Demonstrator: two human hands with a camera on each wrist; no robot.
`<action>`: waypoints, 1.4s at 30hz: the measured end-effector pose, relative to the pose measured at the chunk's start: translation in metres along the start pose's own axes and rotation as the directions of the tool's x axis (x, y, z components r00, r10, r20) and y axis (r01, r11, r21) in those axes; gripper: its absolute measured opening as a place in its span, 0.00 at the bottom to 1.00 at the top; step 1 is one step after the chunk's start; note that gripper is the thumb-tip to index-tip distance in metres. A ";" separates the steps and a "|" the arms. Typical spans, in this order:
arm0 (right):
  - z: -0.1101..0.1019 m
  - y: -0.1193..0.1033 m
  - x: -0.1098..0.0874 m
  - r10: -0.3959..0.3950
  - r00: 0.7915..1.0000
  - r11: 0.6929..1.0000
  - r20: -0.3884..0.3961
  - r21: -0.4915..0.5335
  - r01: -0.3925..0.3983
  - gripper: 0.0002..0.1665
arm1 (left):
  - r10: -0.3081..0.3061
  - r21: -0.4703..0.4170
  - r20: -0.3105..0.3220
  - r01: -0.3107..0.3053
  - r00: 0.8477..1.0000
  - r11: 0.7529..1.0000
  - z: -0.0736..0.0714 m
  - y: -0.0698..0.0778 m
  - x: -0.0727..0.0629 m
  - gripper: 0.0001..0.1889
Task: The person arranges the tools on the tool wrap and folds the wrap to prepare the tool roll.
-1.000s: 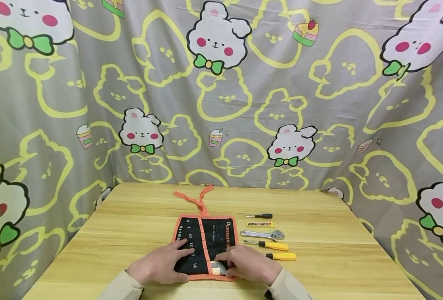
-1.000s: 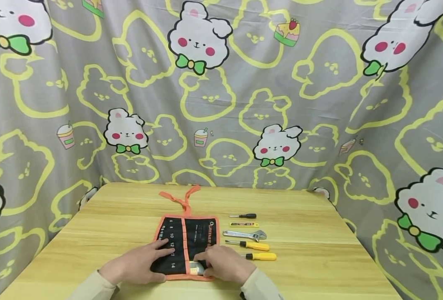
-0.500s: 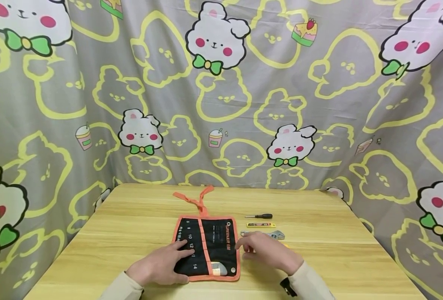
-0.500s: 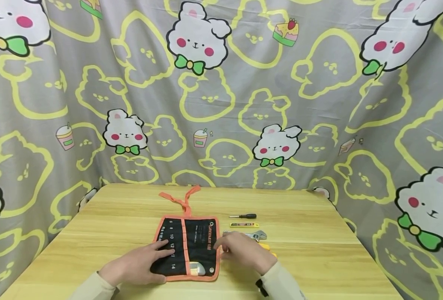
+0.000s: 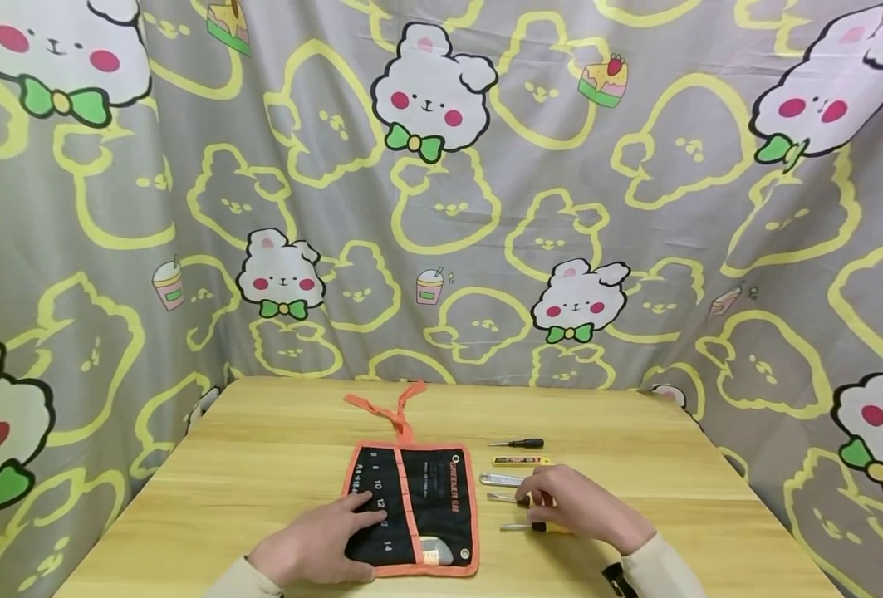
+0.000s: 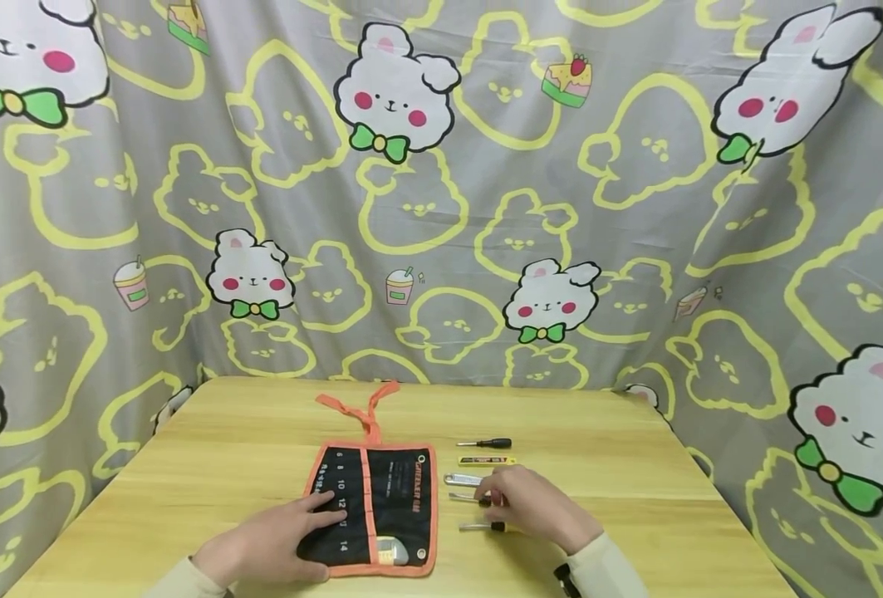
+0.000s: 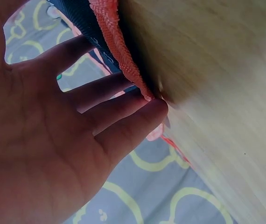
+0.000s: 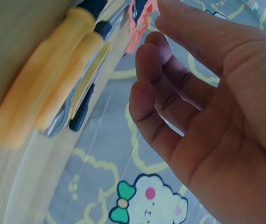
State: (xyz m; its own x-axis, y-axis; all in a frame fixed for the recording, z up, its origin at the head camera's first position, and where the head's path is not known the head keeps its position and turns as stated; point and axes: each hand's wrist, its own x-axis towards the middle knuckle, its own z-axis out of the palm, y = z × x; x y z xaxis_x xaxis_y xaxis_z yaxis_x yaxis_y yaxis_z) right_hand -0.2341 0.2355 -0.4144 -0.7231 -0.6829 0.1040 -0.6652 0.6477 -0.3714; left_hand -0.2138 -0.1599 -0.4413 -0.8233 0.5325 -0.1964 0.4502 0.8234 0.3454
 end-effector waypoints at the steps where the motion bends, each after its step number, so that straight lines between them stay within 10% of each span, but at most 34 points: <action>1: 0.000 0.002 -0.003 0.003 1.000 1.000 -0.001 0.003 -0.003 0.09 | 0.000 -0.004 0.000 0.000 1.000 1.000 0.001 0.000 0.000 0.37; 42: 0.003 0.059 -0.067 0.117 0.992 0.993 -0.049 0.008 -0.117 0.12 | 0.010 0.018 -0.021 -0.009 1.000 1.000 0.002 0.003 -0.001 0.38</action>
State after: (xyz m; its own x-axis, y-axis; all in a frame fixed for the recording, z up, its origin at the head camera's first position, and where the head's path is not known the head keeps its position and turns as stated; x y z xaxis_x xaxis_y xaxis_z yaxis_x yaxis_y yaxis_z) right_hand -0.2243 0.3180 -0.4462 -0.8044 -0.5849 0.1045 -0.5744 0.7205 -0.3885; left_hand -0.2110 -0.1571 -0.4422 -0.8261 0.5361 -0.1736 0.4639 0.8219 0.3306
